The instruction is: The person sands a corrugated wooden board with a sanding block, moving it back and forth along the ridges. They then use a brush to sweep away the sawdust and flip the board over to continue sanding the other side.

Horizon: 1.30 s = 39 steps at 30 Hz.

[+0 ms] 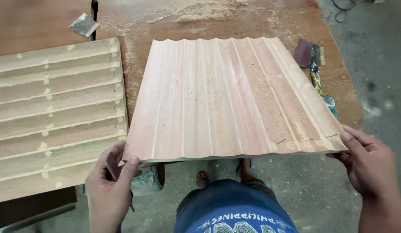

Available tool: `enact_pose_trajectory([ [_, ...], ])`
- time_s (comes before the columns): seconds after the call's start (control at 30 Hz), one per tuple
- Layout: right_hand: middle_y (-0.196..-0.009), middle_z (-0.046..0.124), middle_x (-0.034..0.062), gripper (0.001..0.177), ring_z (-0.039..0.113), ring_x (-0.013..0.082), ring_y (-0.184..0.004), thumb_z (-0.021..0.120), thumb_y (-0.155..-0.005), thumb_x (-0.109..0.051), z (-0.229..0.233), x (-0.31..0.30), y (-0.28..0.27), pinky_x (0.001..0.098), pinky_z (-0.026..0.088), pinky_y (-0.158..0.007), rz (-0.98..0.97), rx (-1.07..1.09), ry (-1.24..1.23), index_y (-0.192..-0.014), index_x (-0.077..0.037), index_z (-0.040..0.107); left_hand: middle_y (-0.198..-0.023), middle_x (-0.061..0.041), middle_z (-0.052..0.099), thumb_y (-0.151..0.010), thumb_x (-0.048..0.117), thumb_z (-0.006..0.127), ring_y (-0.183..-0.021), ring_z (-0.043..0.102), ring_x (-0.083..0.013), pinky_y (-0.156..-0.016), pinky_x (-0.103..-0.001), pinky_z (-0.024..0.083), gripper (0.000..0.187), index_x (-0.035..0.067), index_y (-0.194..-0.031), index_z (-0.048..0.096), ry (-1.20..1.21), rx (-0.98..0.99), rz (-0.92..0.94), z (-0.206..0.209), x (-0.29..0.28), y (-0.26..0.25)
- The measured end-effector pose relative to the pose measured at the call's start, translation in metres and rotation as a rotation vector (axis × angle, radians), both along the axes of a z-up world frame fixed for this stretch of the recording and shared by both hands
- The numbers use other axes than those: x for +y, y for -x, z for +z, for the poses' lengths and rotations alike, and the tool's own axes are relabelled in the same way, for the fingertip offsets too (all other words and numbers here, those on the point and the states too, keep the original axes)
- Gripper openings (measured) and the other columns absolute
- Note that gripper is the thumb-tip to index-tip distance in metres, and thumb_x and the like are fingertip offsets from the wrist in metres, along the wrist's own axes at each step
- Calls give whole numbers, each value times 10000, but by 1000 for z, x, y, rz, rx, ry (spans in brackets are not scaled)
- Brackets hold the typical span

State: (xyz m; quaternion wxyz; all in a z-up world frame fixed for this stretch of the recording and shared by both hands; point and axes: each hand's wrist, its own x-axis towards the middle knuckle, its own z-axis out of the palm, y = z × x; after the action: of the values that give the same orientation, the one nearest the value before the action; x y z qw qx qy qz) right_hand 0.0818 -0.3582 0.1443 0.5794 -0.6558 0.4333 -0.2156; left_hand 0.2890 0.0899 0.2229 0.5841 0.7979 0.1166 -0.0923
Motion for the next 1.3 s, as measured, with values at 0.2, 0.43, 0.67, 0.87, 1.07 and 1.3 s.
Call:
enact_pose_trajectory([
  [0.2,-1171,673,139,300,626,236,-876,602,-1082,-140,-10,-1,3,340,575,-724,20,48,-2,-1340,7,642,-1282,-81,705,-825,139,713,-937,705,-188,-845,-355,645,481,63,-1298,664,-41,106,11,-12,0,4],
  [0.43,-1151,684,113,302,633,221,-822,630,-1061,-173,-38,-7,7,337,574,-653,8,119,-24,-1316,-15,659,-1295,-59,714,-822,157,708,-936,686,-164,-767,-358,666,496,65,-1308,672,-66,144,-9,-29,2,4],
  [0.67,-1141,672,134,321,636,249,-852,652,-1027,-168,-48,4,6,383,572,-627,-19,134,-40,-1303,-4,642,-1188,-93,718,-857,119,686,-905,707,-223,-781,-359,660,457,23,-1304,679,-4,176,8,-51,8,5],
  [0.87,-1158,678,140,329,637,254,-894,641,-1009,-172,-40,19,5,400,557,-635,2,155,-77,-1288,2,647,-1241,-142,703,-886,106,662,-922,698,-252,-817,-378,636,421,-8,-1291,669,10,144,47,-60,13,-1],
  [1.07,-1127,701,177,400,636,249,-908,640,-971,-133,-30,48,-5,425,570,-661,40,149,-167,-1330,43,631,-953,-99,673,-905,237,704,-787,747,-255,-716,-312,528,394,113,-1279,708,-277,104,25,-43,9,-18],
  [1.3,-1180,725,192,463,669,258,-1018,662,-934,-109,-32,53,-27,427,583,-778,24,236,-231,-1372,34,611,-1159,-183,737,-952,166,688,-864,713,-278,-720,-319,604,324,96,-1268,682,-254,339,18,-61,-14,-13],
])
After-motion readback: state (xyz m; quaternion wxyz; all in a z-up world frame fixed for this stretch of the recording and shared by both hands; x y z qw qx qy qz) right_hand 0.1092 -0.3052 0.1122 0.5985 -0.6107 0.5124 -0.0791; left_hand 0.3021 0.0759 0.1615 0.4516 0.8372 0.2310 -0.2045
